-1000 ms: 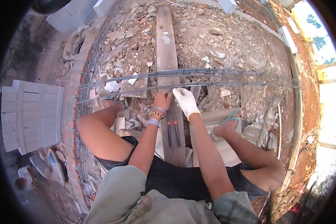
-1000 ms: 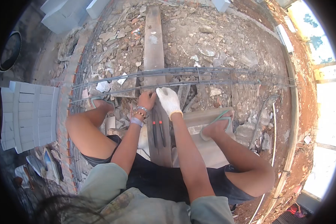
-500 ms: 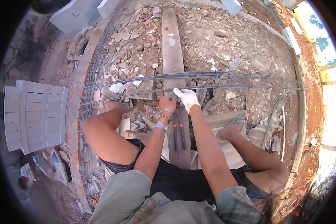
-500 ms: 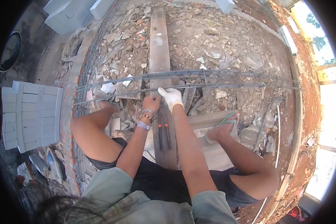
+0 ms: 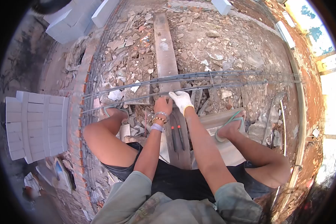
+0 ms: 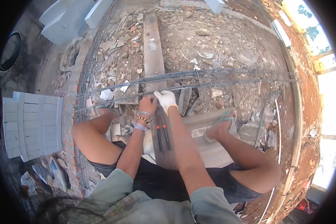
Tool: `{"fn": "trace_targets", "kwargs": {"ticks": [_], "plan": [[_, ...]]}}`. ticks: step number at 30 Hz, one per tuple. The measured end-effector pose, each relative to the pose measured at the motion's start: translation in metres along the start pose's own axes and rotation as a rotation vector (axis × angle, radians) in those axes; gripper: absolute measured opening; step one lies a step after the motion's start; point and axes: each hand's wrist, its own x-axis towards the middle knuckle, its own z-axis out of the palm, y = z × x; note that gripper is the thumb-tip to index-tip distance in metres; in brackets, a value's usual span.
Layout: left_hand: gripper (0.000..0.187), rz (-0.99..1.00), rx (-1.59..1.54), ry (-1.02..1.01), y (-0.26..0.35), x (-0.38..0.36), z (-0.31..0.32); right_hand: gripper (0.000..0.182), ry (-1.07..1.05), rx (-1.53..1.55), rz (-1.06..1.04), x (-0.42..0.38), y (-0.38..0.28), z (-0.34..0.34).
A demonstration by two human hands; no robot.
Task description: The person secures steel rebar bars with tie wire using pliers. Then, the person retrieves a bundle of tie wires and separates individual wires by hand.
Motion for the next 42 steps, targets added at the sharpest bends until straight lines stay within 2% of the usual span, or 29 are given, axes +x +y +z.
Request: {"fn": "trace_targets", "kwargs": {"ticks": [2,5,8,12,15,20,30,33,37,40,42], "plan": [[0.029,0.010,-0.043,-0.004,0.000,0.003,-0.002,0.041,-0.093,-0.095,0.006,0.020,0.015,-0.003],[0.031,-0.052,0.008,-0.056,0.003,0.008,-0.004,0.043,-0.184,0.021,0.074,0.005,-0.006,-0.014],[0.033,-0.048,0.011,-0.094,0.005,0.012,-0.009,0.045,-0.270,0.216,0.126,0.008,0.007,-0.018],[0.033,-0.040,-0.004,-0.079,0.008,0.015,-0.014,0.042,-0.386,0.493,0.203,-0.021,-0.016,-0.035],[0.031,-0.040,0.061,-0.087,0.014,0.015,-0.015,0.037,-0.411,0.394,0.131,-0.013,-0.004,-0.030],[0.024,0.085,0.212,-0.058,0.015,0.014,-0.022,0.027,-0.336,0.356,0.092,-0.023,-0.014,-0.029],[0.030,0.068,0.248,-0.104,0.026,0.015,-0.028,0.021,-0.105,0.181,-0.056,-0.033,-0.016,-0.014],[0.031,0.046,0.185,-0.143,0.022,0.019,-0.031,0.022,0.030,-0.040,-0.093,-0.020,-0.005,-0.001],[0.031,0.054,0.119,-0.167,0.013,0.027,-0.028,0.023,0.312,-0.406,-0.327,-0.015,0.006,0.011],[0.030,0.081,0.135,-0.160,0.012,0.027,-0.032,0.022,0.258,-0.323,-0.302,-0.019,0.002,0.006],[0.030,0.099,0.155,-0.156,0.012,0.024,-0.037,0.022,0.097,0.003,-0.076,-0.025,-0.005,0.001]]}}
